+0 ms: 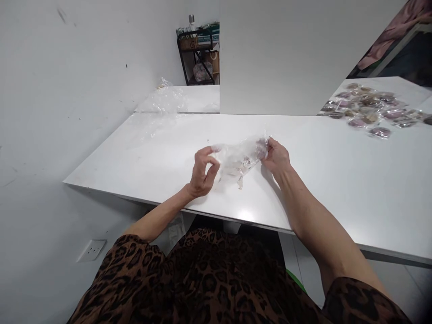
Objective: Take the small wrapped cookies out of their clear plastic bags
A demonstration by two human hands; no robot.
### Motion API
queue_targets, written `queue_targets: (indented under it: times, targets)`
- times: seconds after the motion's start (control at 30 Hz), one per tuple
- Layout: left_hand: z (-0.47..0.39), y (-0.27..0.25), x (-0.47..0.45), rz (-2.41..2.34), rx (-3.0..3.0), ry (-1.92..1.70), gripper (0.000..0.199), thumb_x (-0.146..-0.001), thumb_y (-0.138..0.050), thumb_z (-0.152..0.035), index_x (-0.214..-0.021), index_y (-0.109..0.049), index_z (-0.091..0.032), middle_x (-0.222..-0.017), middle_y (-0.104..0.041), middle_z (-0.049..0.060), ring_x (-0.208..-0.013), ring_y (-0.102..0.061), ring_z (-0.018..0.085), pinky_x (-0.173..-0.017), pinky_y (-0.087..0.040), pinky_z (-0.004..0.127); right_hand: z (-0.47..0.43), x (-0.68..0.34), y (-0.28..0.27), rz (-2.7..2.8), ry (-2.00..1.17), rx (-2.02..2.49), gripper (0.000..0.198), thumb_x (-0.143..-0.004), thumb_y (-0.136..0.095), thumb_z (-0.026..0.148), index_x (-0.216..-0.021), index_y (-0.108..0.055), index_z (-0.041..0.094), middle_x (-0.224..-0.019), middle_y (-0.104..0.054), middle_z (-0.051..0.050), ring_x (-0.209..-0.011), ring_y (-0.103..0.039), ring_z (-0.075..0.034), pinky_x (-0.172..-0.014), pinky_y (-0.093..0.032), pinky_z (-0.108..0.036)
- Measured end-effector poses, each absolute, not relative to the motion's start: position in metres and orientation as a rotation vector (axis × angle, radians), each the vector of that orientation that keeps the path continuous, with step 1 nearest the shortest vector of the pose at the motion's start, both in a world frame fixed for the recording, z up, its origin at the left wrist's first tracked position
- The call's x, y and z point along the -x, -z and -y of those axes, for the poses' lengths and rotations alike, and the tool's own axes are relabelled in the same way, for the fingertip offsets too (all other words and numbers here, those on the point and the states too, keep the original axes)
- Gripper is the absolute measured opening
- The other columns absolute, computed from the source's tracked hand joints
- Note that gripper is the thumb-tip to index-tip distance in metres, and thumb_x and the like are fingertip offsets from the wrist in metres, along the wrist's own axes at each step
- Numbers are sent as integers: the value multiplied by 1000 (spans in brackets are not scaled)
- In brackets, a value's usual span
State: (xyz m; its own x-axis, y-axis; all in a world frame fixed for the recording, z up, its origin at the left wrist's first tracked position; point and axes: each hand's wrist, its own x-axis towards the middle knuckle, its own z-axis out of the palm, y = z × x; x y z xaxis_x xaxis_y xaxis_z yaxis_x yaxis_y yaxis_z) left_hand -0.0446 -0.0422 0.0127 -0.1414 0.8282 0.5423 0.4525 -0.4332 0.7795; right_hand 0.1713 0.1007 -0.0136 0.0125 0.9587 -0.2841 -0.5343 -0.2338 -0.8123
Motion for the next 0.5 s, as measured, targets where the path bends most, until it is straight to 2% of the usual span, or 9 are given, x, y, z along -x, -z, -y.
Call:
queue_targets:
  times: [0.1, 0.2, 0.27, 0.3, 0.4, 0.47, 0.5]
  targets:
    - [74, -4, 66, -1331, -1982, -1366, 42, -83, -68, -68, -77, -62, -27, -115, -73, 12, -126, -59, 32, -121, -32, 54, -104, -172, 17, 556, -1499, 1009, 17, -85, -72, 29, -76, -59, 22, -67, -68, 0, -57, -62, -13, -48, -52, -24]
    - [107, -2, 88, -1083, -2072, -954, 51, -71, -72, -79, -69, -67, -28, -82, -74, 10, -94, -69, 30, -108, -44, 51, -108, -171, 21, 579, -1472, 994, 23, -84, -75, 30, -73, -56, 22, -63, -65, 2, -54, -61, -13, -47, -51, -24]
    - [120, -9, 96, -1072, -1989, -894, 59, -73, -63, -87, -69, -70, -28, -69, -69, 9, -76, -66, 26, -94, -51, 46, -110, -171, 22, 598, -1478, 976, 25, -85, -75, 32, -73, -55, 22, -62, -64, 2, -52, -60, -12, -47, -52, -24]
    - [121, -14, 96, -1151, -1929, -965, 61, -78, -57, -87, -70, -71, -28, -69, -68, 8, -73, -64, 24, -89, -52, 44, -110, -171, 22, 602, -1484, 969, 26, -86, -75, 32, -73, -55, 22, -62, -64, 2, -52, -59, -12, -47, -52, -25]
    - [100, -29, 84, -1490, -1754, -1260, 48, -96, -51, -67, -87, -74, -26, -91, -72, 9, -90, -64, 22, -94, -50, 38, -108, -170, 19, 596, -1491, 935, 23, -88, -73, 31, -75, -56, 22, -64, -65, 2, -52, -59, -12, -48, -54, -26]
    - [70, -32, 71, -1557, -1676, -1237, 35, -94, -62, -56, -99, -74, -24, -110, -72, 8, -106, -61, 23, -103, -47, 37, -105, -170, 15, 577, -1491, 904, 20, -91, -69, 29, -76, -57, 21, -65, -65, 2, -53, -59, -12, -48, -53, -25]
    - [54, -30, 64, -1545, -1580, -1202, 31, -89, -70, -52, -98, -74, -23, -110, -71, 8, -109, -60, 24, -106, -45, 36, -103, -170, 14, 570, -1493, 887, 20, -92, -68, 28, -76, -58, 21, -66, -65, 2, -54, -59, -11, -49, -53, -24]
